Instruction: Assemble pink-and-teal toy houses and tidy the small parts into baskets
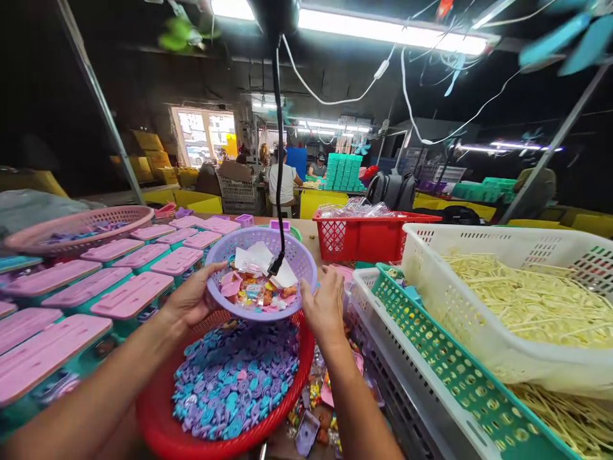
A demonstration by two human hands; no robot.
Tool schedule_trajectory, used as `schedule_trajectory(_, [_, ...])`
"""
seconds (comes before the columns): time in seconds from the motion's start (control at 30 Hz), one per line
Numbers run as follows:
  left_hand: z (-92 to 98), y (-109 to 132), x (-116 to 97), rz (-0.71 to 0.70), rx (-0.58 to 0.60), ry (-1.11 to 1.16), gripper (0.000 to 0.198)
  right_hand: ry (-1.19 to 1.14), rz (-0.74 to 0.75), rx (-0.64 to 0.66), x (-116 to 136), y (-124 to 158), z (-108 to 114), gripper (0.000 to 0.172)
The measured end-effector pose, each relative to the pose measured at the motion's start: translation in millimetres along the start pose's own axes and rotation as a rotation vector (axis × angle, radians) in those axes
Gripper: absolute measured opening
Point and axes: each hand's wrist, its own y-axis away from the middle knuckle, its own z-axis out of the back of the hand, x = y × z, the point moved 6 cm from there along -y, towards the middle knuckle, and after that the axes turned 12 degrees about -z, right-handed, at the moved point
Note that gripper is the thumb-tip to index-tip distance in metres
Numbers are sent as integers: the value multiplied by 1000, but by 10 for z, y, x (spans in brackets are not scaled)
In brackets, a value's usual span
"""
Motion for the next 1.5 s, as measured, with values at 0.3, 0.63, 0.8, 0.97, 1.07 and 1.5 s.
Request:
schedule_trajectory(0.3, [730, 1106, 128, 22, -91, -6, 33, 336, 865, 913, 637, 1236, -1018, 81])
schedule_trajectory(0.63, [810, 1184, 259, 105, -41, 103, 46, 412, 742, 731, 462, 555, -922, 26])
schedule_trajectory(0.8, [824, 1191, 288, 162, -51, 124, 49, 360, 680, 682, 321, 443, -871, 27])
schedule_trajectory(0.97, [864, 1187, 317, 171, -63, 132, 48, 284, 669, 660, 269, 426, -823, 23])
schedule_trajectory(1.07, [843, 1203, 304, 168, -72, 140, 48, 306, 739, 601, 334, 479, -749, 21])
schedule_trajectory(1.5, [825, 1236, 321, 140, -20, 105, 47, 879, 846, 719, 471, 1000, -895, 11])
